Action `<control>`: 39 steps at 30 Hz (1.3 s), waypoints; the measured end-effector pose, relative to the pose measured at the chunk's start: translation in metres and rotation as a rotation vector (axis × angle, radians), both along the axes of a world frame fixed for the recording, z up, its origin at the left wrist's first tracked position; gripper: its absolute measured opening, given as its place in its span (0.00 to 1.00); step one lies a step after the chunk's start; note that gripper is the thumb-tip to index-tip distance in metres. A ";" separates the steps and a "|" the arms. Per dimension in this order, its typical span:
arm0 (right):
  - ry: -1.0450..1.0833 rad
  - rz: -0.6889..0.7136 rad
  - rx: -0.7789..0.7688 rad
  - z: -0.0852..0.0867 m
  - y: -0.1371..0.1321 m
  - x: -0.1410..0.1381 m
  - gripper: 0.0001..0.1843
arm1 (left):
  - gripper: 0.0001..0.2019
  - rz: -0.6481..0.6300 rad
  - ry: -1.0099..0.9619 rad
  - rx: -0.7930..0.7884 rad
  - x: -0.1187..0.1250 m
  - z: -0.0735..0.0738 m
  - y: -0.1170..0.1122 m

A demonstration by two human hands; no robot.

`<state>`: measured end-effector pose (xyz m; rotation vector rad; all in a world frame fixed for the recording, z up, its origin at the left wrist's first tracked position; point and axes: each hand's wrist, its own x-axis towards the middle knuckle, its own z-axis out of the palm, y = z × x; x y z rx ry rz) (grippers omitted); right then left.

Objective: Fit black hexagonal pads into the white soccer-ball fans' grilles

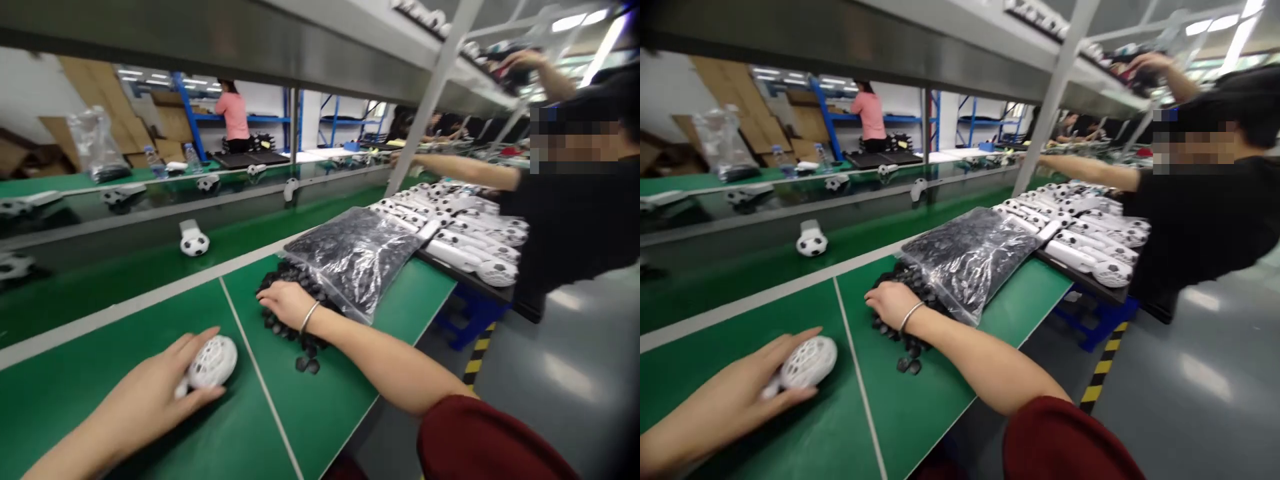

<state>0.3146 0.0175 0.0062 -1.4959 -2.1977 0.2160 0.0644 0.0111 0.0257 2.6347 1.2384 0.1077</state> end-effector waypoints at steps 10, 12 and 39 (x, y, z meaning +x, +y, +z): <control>0.357 0.011 -0.140 0.001 -0.012 -0.009 0.03 | 0.41 0.107 0.056 -0.064 0.023 0.005 -0.018; 0.401 0.042 -0.181 0.004 -0.017 -0.013 0.04 | 0.43 0.126 0.039 -0.124 0.023 0.005 -0.016; 0.437 0.336 -0.014 -0.005 -0.032 -0.043 0.04 | 0.35 0.161 -0.105 -0.163 0.019 0.002 -0.010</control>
